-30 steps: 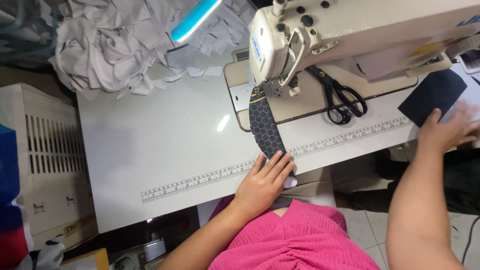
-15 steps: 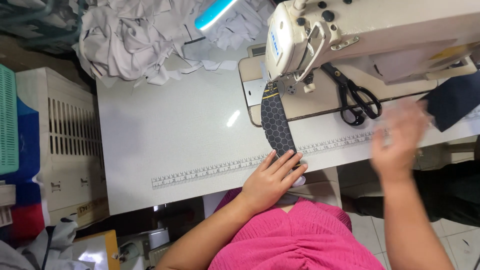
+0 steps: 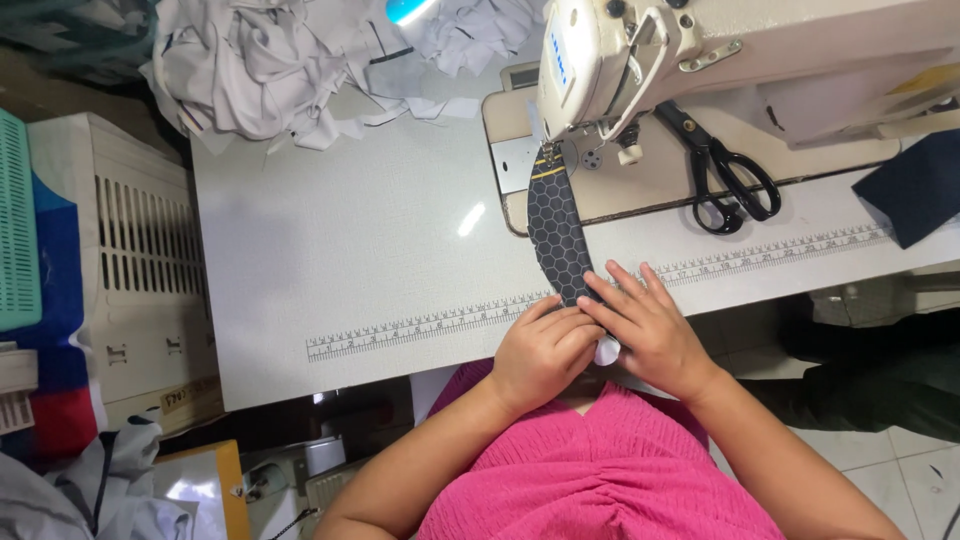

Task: Trimming fabric pieces with scissors and aligning them for sewing

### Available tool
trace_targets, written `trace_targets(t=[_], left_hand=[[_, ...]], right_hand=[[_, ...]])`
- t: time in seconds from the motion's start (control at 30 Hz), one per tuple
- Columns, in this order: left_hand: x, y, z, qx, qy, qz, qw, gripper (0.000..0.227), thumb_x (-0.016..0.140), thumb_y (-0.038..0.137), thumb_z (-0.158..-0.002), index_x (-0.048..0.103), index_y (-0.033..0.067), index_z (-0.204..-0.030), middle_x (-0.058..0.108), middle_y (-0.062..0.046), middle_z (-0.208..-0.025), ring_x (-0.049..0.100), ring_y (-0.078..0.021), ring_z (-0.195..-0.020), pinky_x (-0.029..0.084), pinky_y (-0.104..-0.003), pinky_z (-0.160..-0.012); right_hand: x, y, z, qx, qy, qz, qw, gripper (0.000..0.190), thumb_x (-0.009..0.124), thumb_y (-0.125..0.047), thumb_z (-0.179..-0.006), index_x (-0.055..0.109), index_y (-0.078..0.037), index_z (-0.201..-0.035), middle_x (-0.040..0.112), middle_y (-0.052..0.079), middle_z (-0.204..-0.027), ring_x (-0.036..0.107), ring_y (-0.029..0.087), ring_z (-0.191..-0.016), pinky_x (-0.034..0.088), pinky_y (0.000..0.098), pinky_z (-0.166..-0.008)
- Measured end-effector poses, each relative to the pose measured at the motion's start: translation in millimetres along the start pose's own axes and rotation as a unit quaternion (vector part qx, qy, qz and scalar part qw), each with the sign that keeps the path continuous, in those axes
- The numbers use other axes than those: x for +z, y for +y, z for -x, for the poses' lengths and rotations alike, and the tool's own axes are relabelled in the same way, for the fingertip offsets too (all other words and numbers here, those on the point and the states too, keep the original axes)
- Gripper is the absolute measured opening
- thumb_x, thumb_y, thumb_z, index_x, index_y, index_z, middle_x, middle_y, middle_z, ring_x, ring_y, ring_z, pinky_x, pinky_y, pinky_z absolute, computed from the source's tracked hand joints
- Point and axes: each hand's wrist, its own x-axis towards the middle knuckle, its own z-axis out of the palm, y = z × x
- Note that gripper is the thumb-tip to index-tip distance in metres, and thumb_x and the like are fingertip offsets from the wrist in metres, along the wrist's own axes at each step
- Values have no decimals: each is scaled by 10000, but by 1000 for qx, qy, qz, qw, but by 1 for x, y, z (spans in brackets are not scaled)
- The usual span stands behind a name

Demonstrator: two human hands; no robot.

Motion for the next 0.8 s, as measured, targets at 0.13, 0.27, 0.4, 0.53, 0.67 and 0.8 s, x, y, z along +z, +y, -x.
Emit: trace_targets(t=[0.13, 0.27, 0.4, 0.53, 0.67, 0.8], left_hand=[[-6, 0, -5, -20, 10, 25, 999, 67, 616, 142, -865, 651, 143, -922, 686, 9, -905, 683, -150, -892, 481, -341, -942], [-6, 0, -3, -33, 6, 42, 999, 95, 633, 132, -852, 663, 158, -938, 692, 31, -918, 684, -138, -900, 480, -336, -946], [-5, -1, -4, -28, 3, 56, 998, 107, 608, 134, -865, 663, 158, -954, 694, 23, -933, 688, -149, -891, 496, -339, -920], [-16, 2, -21, -17, 3, 65, 998, 198, 558, 123, -838, 657, 156, -1007, 687, -1, -972, 682, -187, -898, 496, -369, -905], [-16, -17, -44, -54, -72, 20, 996, 364, 545, 101, -809, 607, 59, -1165, 625, -148, -1155, 598, -328, -1101, 440, -497, -952], [9, -45, -51, -111, -182, -124, 969, 504, 581, 192, -866, 494, -4, -1323, 475, -209, -1388, 425, -351, -1319, 309, -571, -1058]], right_hand=[[-1, 6, 1, 3, 13, -35, 999, 510, 644, -202, -773, 576, -151, -1276, 556, 39, -1351, 442, 296, -1321, 207, 501, -1134], [-2, 4, -6, 3, 36, -29, 999, 365, 581, -198, -861, 617, -147, -1220, 601, 19, -1294, 485, 290, -1289, 259, 485, -1124], [-7, 0, -23, -10, 67, -20, 997, 274, 565, -117, -868, 665, -130, -1123, 643, 22, -1233, 529, 312, -1248, 300, 494, -1096], [2, 7, -19, -14, 81, -24, 996, 251, 569, -97, -847, 682, -136, -1068, 660, 9, -1199, 552, 311, -1222, 324, 500, -1080], [11, 13, -8, -10, 68, -25, 997, 148, 579, -100, -812, 671, -107, -928, 667, 26, -1175, 551, 322, -1222, 348, 517, -1064], [10, 10, -9, 0, 76, -20, 997, 288, 567, -79, -795, 683, -141, -1052, 679, 18, -1137, 572, 302, -1192, 374, 487, -1052]])
